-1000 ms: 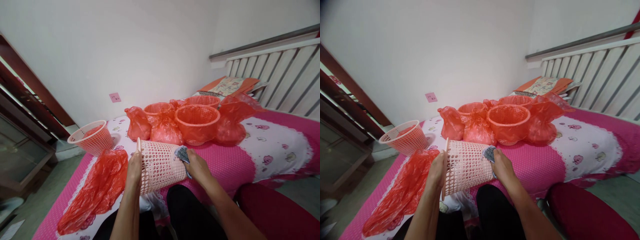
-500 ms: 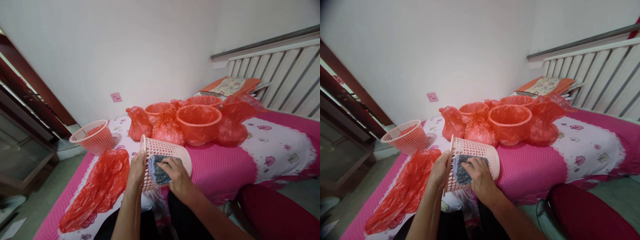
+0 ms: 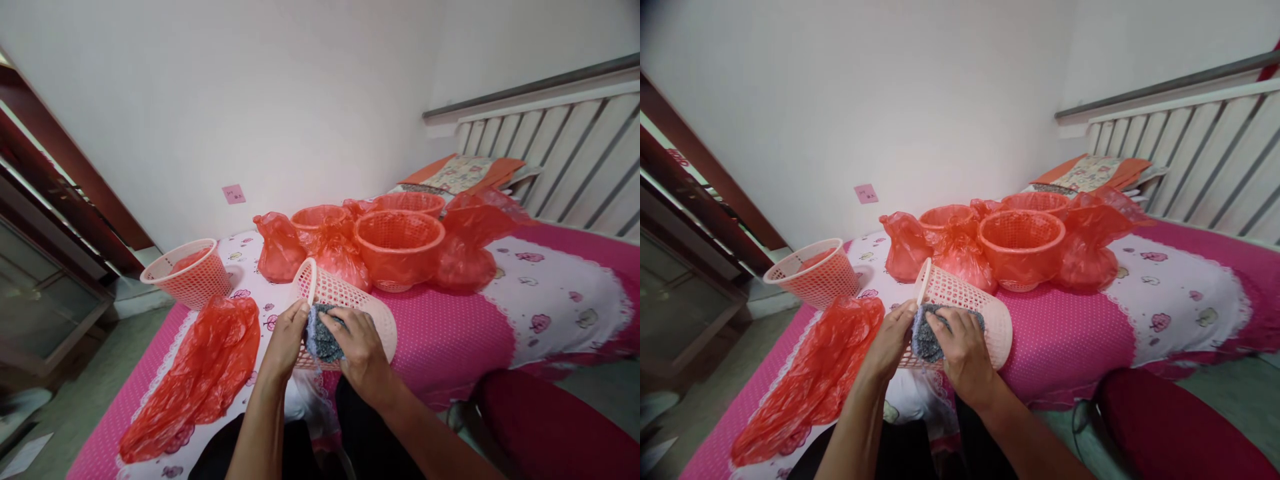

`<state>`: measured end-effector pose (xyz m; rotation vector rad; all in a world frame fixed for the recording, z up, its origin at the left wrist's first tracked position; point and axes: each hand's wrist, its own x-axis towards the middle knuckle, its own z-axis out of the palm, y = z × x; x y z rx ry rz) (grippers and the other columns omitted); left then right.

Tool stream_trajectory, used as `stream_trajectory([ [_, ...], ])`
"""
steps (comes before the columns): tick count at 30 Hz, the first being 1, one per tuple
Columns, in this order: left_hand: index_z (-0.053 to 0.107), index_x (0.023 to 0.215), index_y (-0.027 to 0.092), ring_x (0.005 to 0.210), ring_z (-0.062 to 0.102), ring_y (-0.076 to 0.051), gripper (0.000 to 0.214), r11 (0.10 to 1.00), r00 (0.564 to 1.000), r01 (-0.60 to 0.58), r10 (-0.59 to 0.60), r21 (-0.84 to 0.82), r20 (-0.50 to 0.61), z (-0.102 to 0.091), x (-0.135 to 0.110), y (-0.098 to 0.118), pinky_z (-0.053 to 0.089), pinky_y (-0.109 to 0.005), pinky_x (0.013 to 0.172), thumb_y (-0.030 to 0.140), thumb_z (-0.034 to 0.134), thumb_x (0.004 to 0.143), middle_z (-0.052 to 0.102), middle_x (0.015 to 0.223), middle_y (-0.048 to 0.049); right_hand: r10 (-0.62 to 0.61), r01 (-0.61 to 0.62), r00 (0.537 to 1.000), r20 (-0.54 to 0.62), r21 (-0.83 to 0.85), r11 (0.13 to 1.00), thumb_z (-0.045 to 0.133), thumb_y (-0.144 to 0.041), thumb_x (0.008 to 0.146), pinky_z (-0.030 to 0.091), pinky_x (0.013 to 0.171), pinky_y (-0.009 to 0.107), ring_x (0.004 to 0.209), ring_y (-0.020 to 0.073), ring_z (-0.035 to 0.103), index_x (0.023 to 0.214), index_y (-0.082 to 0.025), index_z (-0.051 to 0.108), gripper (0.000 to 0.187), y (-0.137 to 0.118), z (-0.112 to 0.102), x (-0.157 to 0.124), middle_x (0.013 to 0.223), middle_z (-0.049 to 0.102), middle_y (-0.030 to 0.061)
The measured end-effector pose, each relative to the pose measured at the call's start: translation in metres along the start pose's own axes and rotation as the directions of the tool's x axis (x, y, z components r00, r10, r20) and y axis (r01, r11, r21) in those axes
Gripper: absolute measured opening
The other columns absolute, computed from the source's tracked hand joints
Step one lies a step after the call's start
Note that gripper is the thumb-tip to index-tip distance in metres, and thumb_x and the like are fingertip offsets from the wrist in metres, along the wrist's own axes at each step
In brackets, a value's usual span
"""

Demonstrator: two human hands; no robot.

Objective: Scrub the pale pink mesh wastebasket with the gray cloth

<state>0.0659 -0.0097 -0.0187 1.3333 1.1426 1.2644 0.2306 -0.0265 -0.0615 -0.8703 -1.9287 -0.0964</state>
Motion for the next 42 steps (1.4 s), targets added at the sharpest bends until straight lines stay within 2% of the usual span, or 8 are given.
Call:
stream_trajectory([
  [6, 0.073, 0.101, 0.02, 0.075, 0.054, -0.017, 0.036, 0.997, 0.989, -0.051, 0.042, 0.062, 0.144, 0.001, -0.003, 0.001, 0.046, -0.027, 0.076, 0.052, 0.058, 0.094, 0.066, 0.084, -0.001, 0.058, -0.062, 0.996, -0.062, -0.048, 0.997, 0.048, 0.0, 0.079, 0.049, 0.095, 0.047, 0.112, 0.0295, 0.059, 0.139, -0.019, 0.059, 0.064, 0.014, -0.006, 0.009, 0.122, 0.065, 0.0123],
  [10, 0.071, 0.098, 0.02, 0.073, 0.054, -0.016, 0.035, 0.996, 0.978, -0.011, -0.007, 0.084, 0.209, 0.002, -0.007, 0.005, 0.046, -0.027, 0.071, 0.052, 0.058, 0.094, 0.063, 0.081, -0.0002, 0.089, -0.094, 0.994, -0.065, -0.073, 0.993, 0.046, 0.002, 0.076, 0.049, 0.098, 0.047, 0.114, 0.029, 0.057, 0.142, -0.021, 0.057, 0.071, 0.024, -0.013, 0.012, 0.121, 0.064, 0.0117],
  [17, 0.066, 0.083, 0.019, 0.07, 0.057, -0.015, 0.024, 0.995, 0.986, 0.097, -0.098, 0.011, 0.132, 0.005, -0.013, 0.017, 0.047, -0.027, 0.069, 0.041, 0.073, 0.076, 0.063, 0.078, 0.0004, 0.214, -0.211, 0.976, 0.037, -0.062, 0.975, 0.049, 0.003, 0.073, 0.05, 0.099, 0.047, 0.113, 0.0301, 0.056, 0.14, -0.018, 0.053, 0.07, 0.036, -0.016, 0.012, 0.12, 0.063, 0.0127],
  [22, 0.059, 0.078, 0.019, 0.064, 0.054, -0.011, 0.013, 0.985, 0.984, 0.152, -0.143, -0.081, 0.111, 0.003, -0.014, 0.019, 0.046, -0.025, 0.066, 0.027, 0.065, 0.069, 0.058, 0.072, 0.0035, 0.304, -0.285, 0.944, 0.125, -0.15, 0.947, 0.052, -0.002, 0.083, 0.052, 0.096, 0.046, 0.107, 0.0297, 0.058, 0.136, -0.015, 0.053, 0.055, 0.043, -0.013, 0.01, 0.115, 0.063, 0.0132],
  [28, 0.055, 0.075, 0.019, 0.061, 0.049, -0.009, 0.011, 0.98, 0.979, 0.185, -0.177, -0.068, 0.099, -0.004, -0.012, 0.02, 0.042, -0.023, 0.062, 0.025, 0.061, 0.067, 0.055, 0.067, 0.0045, 0.472, -0.401, 0.859, 0.197, -0.314, 0.861, 0.055, -0.007, 0.088, 0.05, 0.08, 0.037, 0.098, 0.0274, 0.063, 0.119, -0.015, 0.06, 0.033, 0.053, -0.016, 0.007, 0.106, 0.065, 0.0115],
  [33, 0.056, 0.076, 0.019, 0.06, 0.051, -0.01, 0.012, 0.981, 0.98, 0.19, -0.186, -0.049, 0.077, -0.007, -0.012, 0.02, 0.041, -0.024, 0.062, 0.026, 0.061, 0.068, 0.056, 0.067, 0.0042, 0.59, -0.509, 0.776, 0.221, -0.333, 0.794, 0.054, -0.016, 0.094, 0.043, 0.069, 0.031, 0.087, 0.0227, 0.066, 0.116, -0.017, 0.06, 0.023, 0.066, -0.024, 0.006, 0.109, 0.068, 0.0107],
  [40, 0.061, 0.109, 0.02, 0.07, 0.064, -0.016, 0.039, 0.975, 0.975, 0.216, -0.212, -0.052, 0.069, -0.007, -0.013, 0.021, 0.048, -0.03, 0.072, 0.028, 0.06, 0.071, 0.067, 0.079, 0.0012, 0.664, -0.573, 0.711, 0.233, -0.357, 0.738, 0.052, -0.009, 0.089, 0.04, 0.074, 0.029, 0.095, 0.0236, 0.067, 0.111, -0.016, 0.061, 0.024, 0.098, -0.034, -0.009, 0.11, 0.071, 0.0142],
  [42, 0.062, 0.109, 0.02, 0.071, 0.063, -0.015, 0.04, 0.978, 0.978, 0.204, -0.202, -0.047, 0.06, -0.007, -0.012, 0.021, 0.048, -0.03, 0.073, 0.026, 0.06, 0.07, 0.068, 0.083, 0.001, 0.675, -0.579, 0.691, 0.257, -0.363, 0.73, 0.052, -0.01, 0.09, 0.04, 0.074, 0.029, 0.098, 0.0244, 0.067, 0.111, -0.016, 0.062, 0.024, 0.104, -0.036, -0.012, 0.112, 0.072, 0.0151],
])
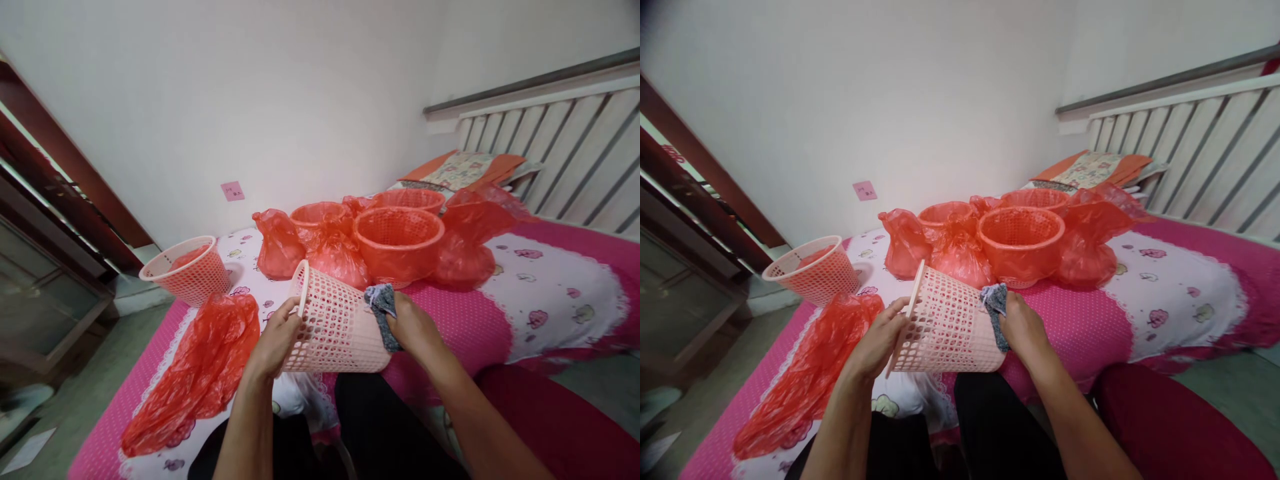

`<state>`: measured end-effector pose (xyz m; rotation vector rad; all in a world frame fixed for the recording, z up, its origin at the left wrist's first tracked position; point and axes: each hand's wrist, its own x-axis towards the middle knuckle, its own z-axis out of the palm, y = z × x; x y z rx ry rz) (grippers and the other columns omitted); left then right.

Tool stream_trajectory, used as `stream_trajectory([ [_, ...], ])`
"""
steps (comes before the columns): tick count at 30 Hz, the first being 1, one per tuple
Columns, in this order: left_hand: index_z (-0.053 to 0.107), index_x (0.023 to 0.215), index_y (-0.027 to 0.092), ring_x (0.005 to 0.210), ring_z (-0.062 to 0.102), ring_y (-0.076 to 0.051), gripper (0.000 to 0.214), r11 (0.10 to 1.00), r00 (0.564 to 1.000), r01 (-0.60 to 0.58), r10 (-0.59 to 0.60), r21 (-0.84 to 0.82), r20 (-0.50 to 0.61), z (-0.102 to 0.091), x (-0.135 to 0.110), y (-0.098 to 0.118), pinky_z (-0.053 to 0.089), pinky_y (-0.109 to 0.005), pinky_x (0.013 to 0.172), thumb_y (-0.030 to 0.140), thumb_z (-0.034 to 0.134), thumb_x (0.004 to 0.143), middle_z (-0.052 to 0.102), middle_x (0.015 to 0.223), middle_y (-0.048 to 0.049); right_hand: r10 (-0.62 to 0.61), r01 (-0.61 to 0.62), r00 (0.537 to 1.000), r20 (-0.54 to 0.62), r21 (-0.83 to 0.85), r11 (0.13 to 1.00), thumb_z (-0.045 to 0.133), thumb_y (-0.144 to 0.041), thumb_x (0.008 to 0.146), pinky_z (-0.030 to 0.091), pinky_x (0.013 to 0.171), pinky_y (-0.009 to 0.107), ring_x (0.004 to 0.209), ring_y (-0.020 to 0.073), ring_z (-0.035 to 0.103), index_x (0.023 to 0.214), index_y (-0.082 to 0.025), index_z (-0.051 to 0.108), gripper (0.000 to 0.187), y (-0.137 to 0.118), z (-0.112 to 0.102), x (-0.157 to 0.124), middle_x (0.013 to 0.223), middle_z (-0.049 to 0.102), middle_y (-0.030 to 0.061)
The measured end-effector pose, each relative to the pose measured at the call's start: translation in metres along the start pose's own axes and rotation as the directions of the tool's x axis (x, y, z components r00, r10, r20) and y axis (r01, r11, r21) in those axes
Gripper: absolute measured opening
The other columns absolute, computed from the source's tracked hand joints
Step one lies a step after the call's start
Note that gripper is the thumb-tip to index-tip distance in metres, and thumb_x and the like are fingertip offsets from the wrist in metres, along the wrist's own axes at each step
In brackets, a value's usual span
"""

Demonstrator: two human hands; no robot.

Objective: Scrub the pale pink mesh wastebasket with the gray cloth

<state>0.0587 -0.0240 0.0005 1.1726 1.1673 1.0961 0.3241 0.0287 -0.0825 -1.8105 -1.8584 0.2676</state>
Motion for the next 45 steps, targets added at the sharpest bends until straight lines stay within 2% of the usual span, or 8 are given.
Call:
stream_trajectory([
  [7, 0.064, 0.089, 0.018, 0.069, 0.06, -0.014, 0.029, 1.0, 0.987, -0.005, 0.003, -0.016, -0.161, -0.006, 0.011, -0.009, 0.047, -0.028, 0.071, 0.029, 0.061, 0.062, 0.066, 0.077, 0.0012, 0.041, -0.039, 0.997, 0.061, -0.034, 0.999, 0.054, -0.008, 0.085, 0.04, 0.073, 0.029, 0.093, 0.0242, 0.07, 0.11, -0.016, 0.065, 0.028, 0.008, -0.006, -0.003, 0.106, 0.076, 0.0144],
  [12, 0.064, 0.086, 0.018, 0.066, 0.059, -0.014, 0.027, 0.999, 0.983, -0.005, -0.003, -0.043, -0.186, -0.008, 0.013, -0.013, 0.046, -0.028, 0.069, 0.027, 0.06, 0.061, 0.066, 0.074, 0.0009, 0.034, -0.035, 0.998, 0.052, 0.019, 0.999, 0.055, -0.01, 0.084, 0.041, 0.072, 0.029, 0.089, 0.0245, 0.071, 0.111, -0.016, 0.066, 0.03, 0.017, -0.003, -0.002, 0.103, 0.077, 0.0138],
  [18, 0.064, 0.114, 0.018, 0.071, 0.067, -0.017, 0.053, 0.999, 0.982, -0.028, 0.018, -0.047, -0.185, -0.014, 0.015, -0.015, 0.047, -0.029, 0.068, 0.024, 0.057, 0.062, 0.072, 0.085, -0.0018, 0.056, -0.055, 0.997, 0.054, -0.021, 0.998, 0.056, -0.011, 0.084, 0.039, 0.069, 0.029, 0.086, 0.0239, 0.069, 0.109, -0.014, 0.065, 0.026, 0.019, 0.002, -0.001, 0.102, 0.076, 0.0149],
  [22, 0.067, 0.114, 0.017, 0.069, 0.063, -0.015, 0.053, 0.999, 0.97, -0.053, 0.048, -0.012, -0.237, -0.015, 0.018, -0.018, 0.045, -0.026, 0.065, 0.026, 0.061, 0.062, 0.071, 0.084, -0.0011, -0.047, 0.045, 0.998, 0.03, 0.068, 0.997, 0.057, -0.013, 0.087, 0.038, 0.07, 0.027, 0.091, 0.022, 0.068, 0.104, -0.019, 0.068, 0.022, 0.01, -0.002, -0.005, 0.104, 0.076, 0.0101],
  [28, 0.071, 0.098, 0.015, 0.076, 0.065, -0.019, 0.048, 0.997, 0.932, -0.045, 0.063, 0.059, -0.357, -0.008, 0.019, -0.015, 0.048, -0.031, 0.069, 0.055, 0.064, 0.072, 0.074, 0.091, -0.0074, -0.162, 0.163, 0.987, -0.019, 0.109, 0.981, 0.057, -0.019, 0.092, 0.041, 0.072, 0.029, 0.089, 0.0225, 0.065, 0.098, -0.02, 0.068, 0.013, -0.001, -0.003, -0.012, 0.098, 0.07, 0.0082],
  [33, 0.073, 0.105, 0.016, 0.087, 0.067, -0.024, 0.049, 0.986, 0.913, -0.03, 0.094, 0.166, -0.397, -0.009, 0.017, -0.012, 0.05, -0.033, 0.072, 0.054, 0.055, 0.078, 0.076, 0.102, -0.0107, -0.307, 0.323, 0.945, -0.113, 0.161, 0.933, 0.056, -0.005, 0.083, 0.048, 0.083, 0.034, 0.098, 0.0242, 0.061, 0.103, -0.019, 0.066, 0.027, -0.011, 0.01, -0.016, 0.1, 0.065, 0.0078],
  [40, 0.074, 0.102, 0.017, 0.077, 0.063, -0.02, 0.044, 0.98, 0.921, -0.013, 0.09, 0.199, -0.38, -0.009, 0.015, -0.01, 0.049, -0.031, 0.068, 0.049, 0.054, 0.08, 0.074, 0.092, -0.0065, -0.452, 0.523, 0.846, -0.281, 0.276, 0.806, 0.051, 0.003, 0.075, 0.049, 0.1, 0.044, 0.118, 0.0274, 0.056, 0.14, -0.021, 0.053, 0.069, -0.058, 0.024, -0.035, 0.123, 0.063, 0.0106],
  [45, 0.07, 0.117, 0.018, 0.076, 0.067, -0.022, 0.049, 0.992, 0.938, -0.086, 0.111, 0.092, -0.329, -0.007, 0.016, -0.015, 0.053, -0.033, 0.07, 0.049, 0.059, 0.081, 0.076, 0.089, -0.0053, -0.552, 0.627, 0.764, -0.336, 0.179, 0.758, 0.053, -0.002, 0.081, 0.048, 0.097, 0.044, 0.113, 0.028, 0.056, 0.14, -0.021, 0.058, 0.062, -0.098, 0.035, -0.059, 0.124, 0.062, 0.0117],
])
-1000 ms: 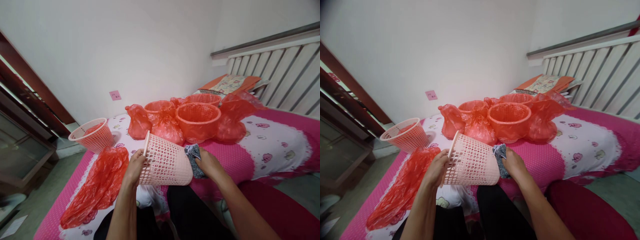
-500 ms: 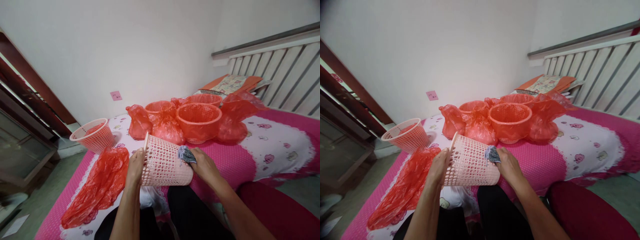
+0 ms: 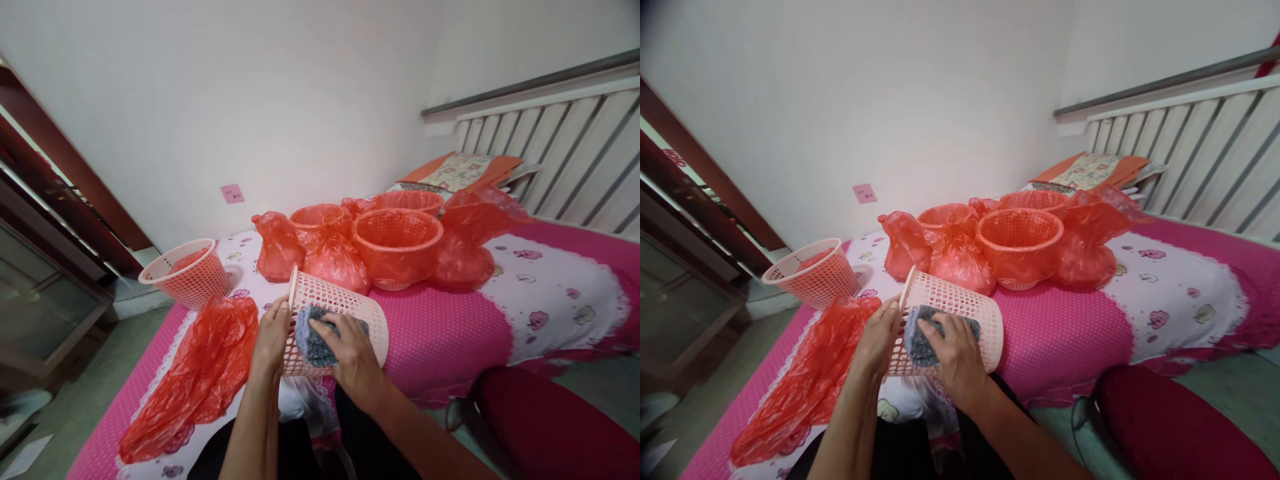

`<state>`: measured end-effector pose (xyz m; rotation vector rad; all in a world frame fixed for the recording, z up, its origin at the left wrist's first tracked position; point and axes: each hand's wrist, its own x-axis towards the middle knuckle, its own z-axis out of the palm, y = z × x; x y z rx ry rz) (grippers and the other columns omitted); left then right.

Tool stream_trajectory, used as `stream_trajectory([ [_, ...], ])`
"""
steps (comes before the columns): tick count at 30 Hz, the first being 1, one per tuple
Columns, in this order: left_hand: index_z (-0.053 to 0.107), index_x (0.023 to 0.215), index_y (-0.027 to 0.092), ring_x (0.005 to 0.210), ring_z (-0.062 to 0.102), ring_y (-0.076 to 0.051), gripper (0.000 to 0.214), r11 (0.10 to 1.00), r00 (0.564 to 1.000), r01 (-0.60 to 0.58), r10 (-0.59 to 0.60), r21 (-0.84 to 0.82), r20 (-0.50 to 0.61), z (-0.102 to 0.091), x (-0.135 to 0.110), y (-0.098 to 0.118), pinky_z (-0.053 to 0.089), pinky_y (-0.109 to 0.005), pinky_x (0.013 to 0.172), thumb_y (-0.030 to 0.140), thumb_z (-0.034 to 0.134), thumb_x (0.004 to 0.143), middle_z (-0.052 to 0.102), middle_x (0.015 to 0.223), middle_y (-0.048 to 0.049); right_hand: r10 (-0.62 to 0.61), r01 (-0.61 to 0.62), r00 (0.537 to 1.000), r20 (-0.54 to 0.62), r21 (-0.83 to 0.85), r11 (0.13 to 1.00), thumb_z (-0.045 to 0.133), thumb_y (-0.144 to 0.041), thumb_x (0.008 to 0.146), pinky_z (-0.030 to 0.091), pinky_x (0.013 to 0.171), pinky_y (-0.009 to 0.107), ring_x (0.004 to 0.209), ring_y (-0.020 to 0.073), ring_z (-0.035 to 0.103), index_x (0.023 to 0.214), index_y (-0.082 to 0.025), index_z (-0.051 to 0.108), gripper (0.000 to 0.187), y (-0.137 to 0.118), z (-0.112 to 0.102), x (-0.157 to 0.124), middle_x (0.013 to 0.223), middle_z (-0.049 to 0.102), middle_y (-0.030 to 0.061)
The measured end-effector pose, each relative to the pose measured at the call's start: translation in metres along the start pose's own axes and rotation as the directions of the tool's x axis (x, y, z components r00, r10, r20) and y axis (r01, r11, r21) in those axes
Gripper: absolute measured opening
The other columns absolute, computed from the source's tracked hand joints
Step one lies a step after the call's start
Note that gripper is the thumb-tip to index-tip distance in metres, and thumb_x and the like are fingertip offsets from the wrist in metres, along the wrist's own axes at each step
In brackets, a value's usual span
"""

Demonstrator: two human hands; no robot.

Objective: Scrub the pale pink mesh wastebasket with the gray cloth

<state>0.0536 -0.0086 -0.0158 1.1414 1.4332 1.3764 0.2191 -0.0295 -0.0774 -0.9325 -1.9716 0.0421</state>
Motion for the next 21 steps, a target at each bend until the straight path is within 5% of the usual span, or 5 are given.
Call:
stream_trajectory([
  [5, 0.069, 0.124, 0.017, 0.104, 0.07, -0.026, 0.051, 0.994, 0.993, -0.073, 0.08, -0.081, 0.089, -0.003, 0.005, -0.009, 0.052, -0.037, 0.094, 0.047, 0.063, 0.083, 0.078, 0.11, -0.0085, -0.083, 0.083, 0.997, -0.002, -0.06, 0.995, 0.047, -0.004, 0.092, 0.045, 0.096, 0.042, 0.113, 0.0267, 0.056, 0.137, -0.023, 0.061, 0.051, -0.016, 0.01, 0.0, 0.125, 0.064, 0.0113],
  [9, 0.07, 0.125, 0.018, 0.119, 0.065, -0.029, 0.051, 0.994, 0.989, -0.095, 0.1, -0.046, 0.108, -0.005, 0.007, -0.009, 0.051, -0.039, 0.099, 0.047, 0.063, 0.084, 0.078, 0.114, -0.0091, -0.087, 0.087, 0.996, 0.002, -0.071, 0.994, 0.05, -0.012, 0.097, 0.044, 0.097, 0.042, 0.114, 0.0269, 0.056, 0.138, -0.024, 0.061, 0.044, -0.014, 0.009, 0.006, 0.125, 0.065, 0.0113],
  [14, 0.071, 0.123, 0.017, 0.117, 0.067, -0.029, 0.05, 0.989, 0.981, -0.136, 0.142, -0.051, 0.132, -0.003, 0.005, -0.007, 0.047, -0.042, 0.107, 0.048, 0.064, 0.085, 0.077, 0.115, -0.0101, -0.124, 0.121, 0.992, -0.025, -0.097, 0.988, 0.049, -0.014, 0.099, 0.041, 0.099, 0.04, 0.115, 0.0255, 0.055, 0.134, -0.023, 0.064, 0.039, -0.007, 0.006, 0.02, 0.124, 0.066, 0.0104],
  [21, 0.074, 0.12, 0.018, 0.111, 0.067, -0.03, 0.05, 0.989, 0.978, -0.144, 0.149, -0.043, 0.146, -0.001, 0.002, -0.003, 0.052, -0.041, 0.099, 0.052, 0.067, 0.083, 0.077, 0.113, -0.0103, -0.151, 0.143, 0.985, -0.089, -0.094, 0.985, 0.053, -0.023, 0.101, 0.039, 0.1, 0.042, 0.117, 0.0265, 0.054, 0.13, -0.022, 0.066, 0.032, 0.006, 0.004, 0.041, 0.125, 0.067, 0.0105],
])
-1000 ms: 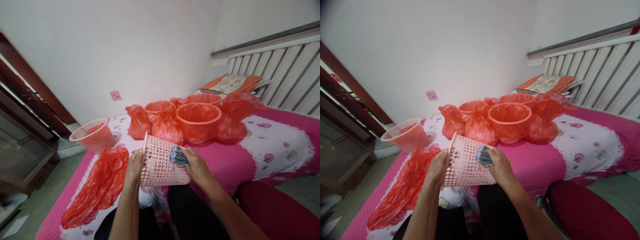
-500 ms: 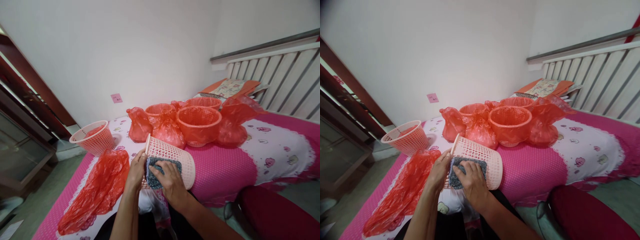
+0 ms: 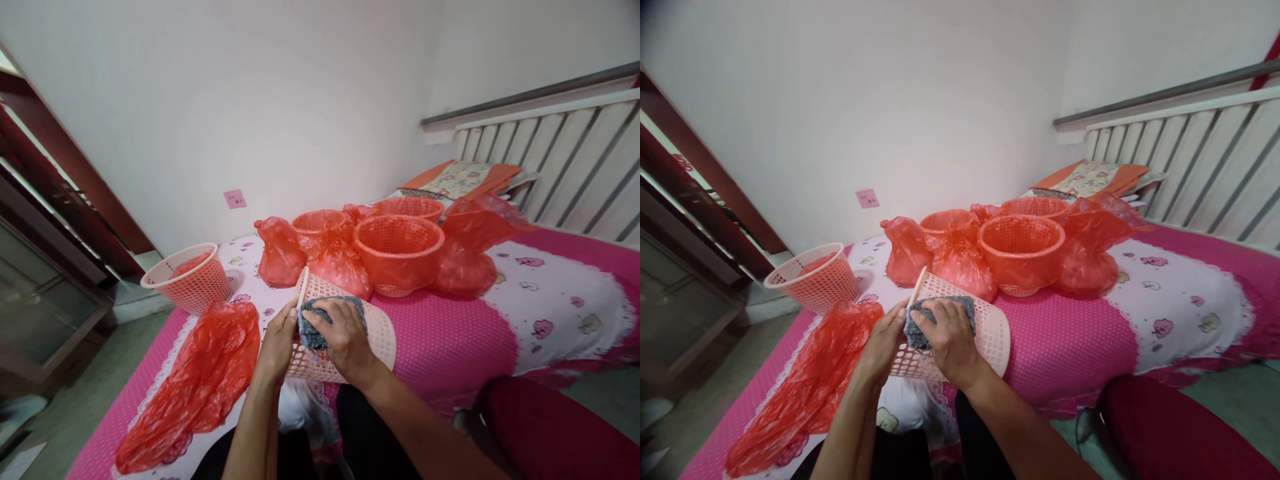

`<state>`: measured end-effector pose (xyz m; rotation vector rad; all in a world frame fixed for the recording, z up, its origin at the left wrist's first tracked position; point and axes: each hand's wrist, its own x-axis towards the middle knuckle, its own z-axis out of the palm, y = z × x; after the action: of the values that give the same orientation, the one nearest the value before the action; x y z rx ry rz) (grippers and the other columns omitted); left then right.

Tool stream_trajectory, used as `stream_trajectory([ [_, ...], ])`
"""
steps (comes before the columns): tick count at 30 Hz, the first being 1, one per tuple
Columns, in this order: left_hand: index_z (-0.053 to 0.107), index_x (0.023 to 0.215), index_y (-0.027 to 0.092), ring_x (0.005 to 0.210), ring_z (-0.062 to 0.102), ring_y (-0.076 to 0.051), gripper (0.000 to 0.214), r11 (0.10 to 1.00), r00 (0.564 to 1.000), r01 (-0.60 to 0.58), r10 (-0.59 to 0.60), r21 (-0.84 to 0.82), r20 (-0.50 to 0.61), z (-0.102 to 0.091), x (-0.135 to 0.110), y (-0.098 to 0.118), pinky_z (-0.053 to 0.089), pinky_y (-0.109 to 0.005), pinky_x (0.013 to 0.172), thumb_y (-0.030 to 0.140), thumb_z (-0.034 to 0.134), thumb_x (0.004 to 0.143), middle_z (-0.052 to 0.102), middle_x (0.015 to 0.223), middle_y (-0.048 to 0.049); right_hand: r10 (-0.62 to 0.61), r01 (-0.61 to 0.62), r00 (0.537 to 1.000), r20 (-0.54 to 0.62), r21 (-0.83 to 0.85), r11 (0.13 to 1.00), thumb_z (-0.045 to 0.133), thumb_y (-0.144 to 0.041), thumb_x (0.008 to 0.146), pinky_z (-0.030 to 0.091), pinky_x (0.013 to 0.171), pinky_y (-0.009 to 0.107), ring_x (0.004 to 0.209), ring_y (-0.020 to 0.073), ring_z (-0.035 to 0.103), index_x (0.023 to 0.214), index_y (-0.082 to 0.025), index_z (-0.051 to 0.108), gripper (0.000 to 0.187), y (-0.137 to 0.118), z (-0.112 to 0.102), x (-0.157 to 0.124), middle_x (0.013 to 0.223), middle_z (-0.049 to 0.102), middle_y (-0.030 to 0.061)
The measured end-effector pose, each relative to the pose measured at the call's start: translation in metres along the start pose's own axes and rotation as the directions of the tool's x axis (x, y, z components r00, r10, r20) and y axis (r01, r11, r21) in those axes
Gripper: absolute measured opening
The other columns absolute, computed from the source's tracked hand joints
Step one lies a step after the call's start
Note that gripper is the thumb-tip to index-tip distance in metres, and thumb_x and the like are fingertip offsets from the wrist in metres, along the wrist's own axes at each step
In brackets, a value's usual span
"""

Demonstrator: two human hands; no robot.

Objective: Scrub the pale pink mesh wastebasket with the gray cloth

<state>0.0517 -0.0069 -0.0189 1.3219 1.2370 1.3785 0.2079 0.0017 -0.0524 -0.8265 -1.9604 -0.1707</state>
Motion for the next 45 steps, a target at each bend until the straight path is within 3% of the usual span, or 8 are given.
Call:
stream_trajectory([
  [4, 0.074, 0.121, 0.018, 0.104, 0.067, -0.028, 0.052, 1.0, 1.0, 0.0, 0.0, 0.028, -0.002, -0.001, 0.0, -0.001, 0.053, -0.036, 0.09, 0.053, 0.066, 0.083, 0.076, 0.113, -0.0099, 0.023, -0.023, 1.0, -0.003, -0.002, 1.0, 0.054, -0.022, 0.101, 0.039, 0.1, 0.041, 0.116, 0.0255, 0.055, 0.131, -0.024, 0.065, 0.032, 0.006, 0.001, 0.01, 0.124, 0.067, 0.0092],
  [8, 0.069, 0.13, 0.019, 0.079, 0.064, -0.02, 0.055, 0.996, 0.999, 0.036, -0.038, 0.08, 0.023, -0.003, -0.003, -0.001, 0.05, -0.031, 0.074, 0.053, 0.061, 0.087, 0.074, 0.096, -0.0055, 0.076, -0.076, 0.997, -0.009, -0.015, 0.997, 0.052, -0.014, 0.099, 0.038, 0.098, 0.04, 0.115, 0.0255, 0.055, 0.129, -0.023, 0.066, 0.035, 0.016, 0.003, 0.021, 0.124, 0.068, 0.0092],
  [12, 0.066, 0.13, 0.018, 0.074, 0.062, -0.017, 0.054, 0.997, 0.996, 0.059, -0.062, 0.052, 0.057, -0.003, -0.005, 0.001, 0.05, -0.031, 0.074, 0.05, 0.06, 0.087, 0.072, 0.091, -0.0041, 0.191, -0.188, 0.981, 0.043, -0.061, 0.98, 0.048, -0.004, 0.094, 0.04, 0.095, 0.04, 0.113, 0.0261, 0.054, 0.129, -0.023, 0.066, 0.044, 0.026, 0.004, 0.032, 0.123, 0.067, 0.0092],
  [19, 0.065, 0.082, 0.02, 0.067, 0.058, -0.016, 0.022, 0.991, 0.975, 0.135, -0.132, 0.001, -0.18, 0.0, 0.0, -0.003, 0.047, -0.028, 0.065, 0.04, 0.063, 0.072, 0.065, 0.074, 0.0007, 0.294, -0.262, 0.927, 0.232, -0.16, 0.952, 0.053, -0.002, 0.085, 0.046, 0.089, 0.041, 0.105, 0.0295, 0.055, 0.127, -0.016, 0.063, 0.045, 0.008, -0.004, 0.033, 0.114, 0.065, 0.0132],
  [24, 0.06, 0.07, 0.023, 0.065, 0.055, -0.019, 0.038, 0.99, 0.979, 0.127, -0.114, 0.067, -0.168, -0.003, 0.001, -0.004, 0.044, -0.03, 0.063, 0.059, 0.068, 0.076, 0.058, 0.062, 0.0026, 0.267, -0.252, 0.931, 0.248, -0.093, 0.963, 0.061, -0.003, 0.074, 0.051, 0.093, 0.045, 0.107, 0.0314, 0.055, 0.126, -0.017, 0.059, 0.054, -0.017, -0.015, 0.022, 0.117, 0.063, 0.0144],
  [29, 0.063, 0.07, 0.023, 0.068, 0.053, -0.021, 0.046, 0.98, 0.991, 0.064, -0.039, 0.19, -0.129, -0.005, 0.003, -0.004, 0.042, -0.032, 0.066, 0.068, 0.067, 0.077, 0.061, 0.067, 0.0004, 0.22, -0.213, 0.934, 0.283, -0.056, 0.975, 0.072, -0.013, 0.074, 0.052, 0.095, 0.049, 0.111, 0.0334, 0.055, 0.137, -0.013, 0.052, 0.065, -0.033, -0.018, 0.007, 0.123, 0.061, 0.0167],
  [34, 0.066, 0.071, 0.022, 0.071, 0.056, -0.022, 0.045, 0.979, 0.995, 0.058, -0.042, 0.196, -0.085, -0.005, 0.004, -0.006, 0.044, -0.032, 0.068, 0.066, 0.066, 0.077, 0.065, 0.071, -0.0018, 0.192, -0.178, 0.935, 0.299, -0.073, 0.981, 0.058, -0.005, 0.082, 0.053, 0.094, 0.046, 0.108, 0.0295, 0.057, 0.141, -0.014, 0.05, 0.06, -0.034, -0.017, -0.004, 0.121, 0.062, 0.0142],
  [45, 0.067, 0.085, 0.017, 0.06, 0.06, -0.016, 0.055, 0.986, 0.982, 0.169, -0.168, 0.001, -0.086, -0.001, 0.001, -0.01, 0.046, -0.029, 0.06, 0.07, 0.071, 0.072, 0.071, 0.077, -0.004, 0.319, -0.287, 0.901, 0.293, -0.145, 0.947, 0.055, 0.004, 0.076, 0.053, 0.095, 0.041, 0.109, 0.0292, 0.057, 0.133, -0.014, 0.058, 0.06, 0.003, -0.018, -0.004, 0.118, 0.063, 0.0135],
])
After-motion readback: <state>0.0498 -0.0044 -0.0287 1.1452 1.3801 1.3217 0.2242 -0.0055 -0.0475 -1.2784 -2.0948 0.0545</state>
